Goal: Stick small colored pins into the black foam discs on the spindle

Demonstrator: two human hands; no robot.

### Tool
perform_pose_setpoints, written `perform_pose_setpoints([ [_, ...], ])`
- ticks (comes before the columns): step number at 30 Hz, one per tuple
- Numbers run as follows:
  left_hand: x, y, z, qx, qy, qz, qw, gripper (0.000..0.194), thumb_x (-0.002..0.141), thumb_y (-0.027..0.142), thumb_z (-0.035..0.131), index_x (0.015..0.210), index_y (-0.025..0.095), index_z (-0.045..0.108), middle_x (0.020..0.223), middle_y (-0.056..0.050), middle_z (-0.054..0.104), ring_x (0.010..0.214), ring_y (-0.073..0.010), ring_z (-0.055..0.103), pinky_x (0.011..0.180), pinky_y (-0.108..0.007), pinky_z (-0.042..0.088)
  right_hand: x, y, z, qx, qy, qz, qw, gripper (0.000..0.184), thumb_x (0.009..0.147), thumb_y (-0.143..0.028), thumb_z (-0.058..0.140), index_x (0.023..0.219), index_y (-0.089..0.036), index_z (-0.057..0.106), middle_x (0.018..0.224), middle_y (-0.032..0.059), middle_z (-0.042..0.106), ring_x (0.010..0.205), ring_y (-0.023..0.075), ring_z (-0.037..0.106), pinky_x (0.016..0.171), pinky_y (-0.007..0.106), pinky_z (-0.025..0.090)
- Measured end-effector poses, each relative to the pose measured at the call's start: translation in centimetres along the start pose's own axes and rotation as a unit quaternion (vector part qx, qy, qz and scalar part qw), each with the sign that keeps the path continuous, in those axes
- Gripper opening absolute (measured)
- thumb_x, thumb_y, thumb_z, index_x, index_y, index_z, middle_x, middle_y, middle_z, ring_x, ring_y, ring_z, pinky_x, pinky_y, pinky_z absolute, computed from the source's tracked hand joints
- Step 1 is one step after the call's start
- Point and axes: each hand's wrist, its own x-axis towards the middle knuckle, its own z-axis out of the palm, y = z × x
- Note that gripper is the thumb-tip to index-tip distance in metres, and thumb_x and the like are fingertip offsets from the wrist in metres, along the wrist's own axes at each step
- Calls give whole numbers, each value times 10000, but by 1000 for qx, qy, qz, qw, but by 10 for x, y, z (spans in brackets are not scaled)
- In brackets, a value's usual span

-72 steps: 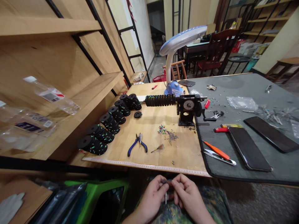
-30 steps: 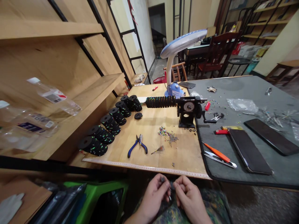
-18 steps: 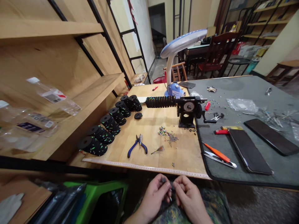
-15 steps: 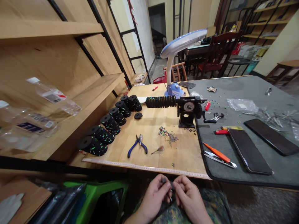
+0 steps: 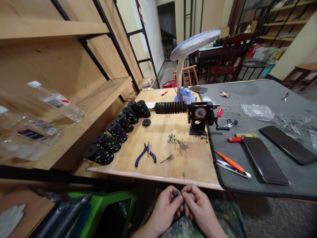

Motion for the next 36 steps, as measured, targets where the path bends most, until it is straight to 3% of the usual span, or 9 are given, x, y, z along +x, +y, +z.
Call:
perform_pose_setpoints([
  [5, 0, -2, 1, 0, -5, -5, 1000, 432, 710, 557, 658, 711, 158, 491, 531, 43, 527, 455, -73, 457, 460, -198, 371, 3, 4, 1, 16, -3, 4, 1000, 469, 734, -657, 580, 745, -196, 494, 359, -95, 489, 277, 39, 314, 314, 142, 226],
  [12, 1, -6, 3, -25, -18, -5, 1000, 454, 681, 566, 683, 707, 156, 489, 554, 30, 554, 451, -76, 491, 457, -199, 400, 6, 10, 2, 48, 15, -3, 999, 455, 714, -649, 591, 695, -214, 457, 298, -152, 359, 240, 34, 267, 315, 147, 264],
  [16, 0, -2, 3, -47, -1, 2, 999, 429, 701, 547, 678, 737, 156, 504, 580, 31, 557, 473, -79, 498, 470, -201, 427, 8, 9, 3, 47, 9, 9, 999, 475, 702, -669, 582, 702, -214, 450, 332, -121, 440, 227, 29, 261, 270, 136, 156],
  [19, -1, -1, 3, -52, 3, -3, 999, 414, 727, 542, 655, 758, 160, 499, 558, 39, 547, 444, -76, 481, 447, -197, 415, 8, 9, 2, 46, 3, 7, 999, 476, 721, -670, 568, 737, -206, 461, 368, -101, 491, 237, 27, 273, 270, 133, 157],
  [26, -1, -5, 0, -5, 21, 46, 999, 334, 817, 489, 587, 766, 173, 490, 546, 57, 497, 447, -64, 426, 429, -168, 349, 1, 4, -6, -58, -16, -33, 998, 385, 829, -566, 520, 770, -185, 517, 379, -99, 460, 291, 46, 335, 330, 151, 246],
  [31, -2, -5, 1, 11, 20, 59, 998, 342, 819, 499, 579, 774, 172, 491, 569, 46, 499, 473, -74, 448, 441, -174, 369, -2, 0, -7, -106, -26, -75, 991, 314, 856, -487, 513, 768, -186, 517, 438, -87, 482, 320, 49, 370, 355, 160, 260],
  [36, -2, -6, 3, 5, 13, 48, 999, 352, 770, 494, 633, 775, 171, 492, 632, 34, 505, 529, -96, 503, 470, -196, 436, 4, -1, -5, -6, -4, -15, 1000, 373, 770, -564, 574, 726, -212, 463, 349, -138, 378, 264, 37, 268, 305, 145, 191],
])
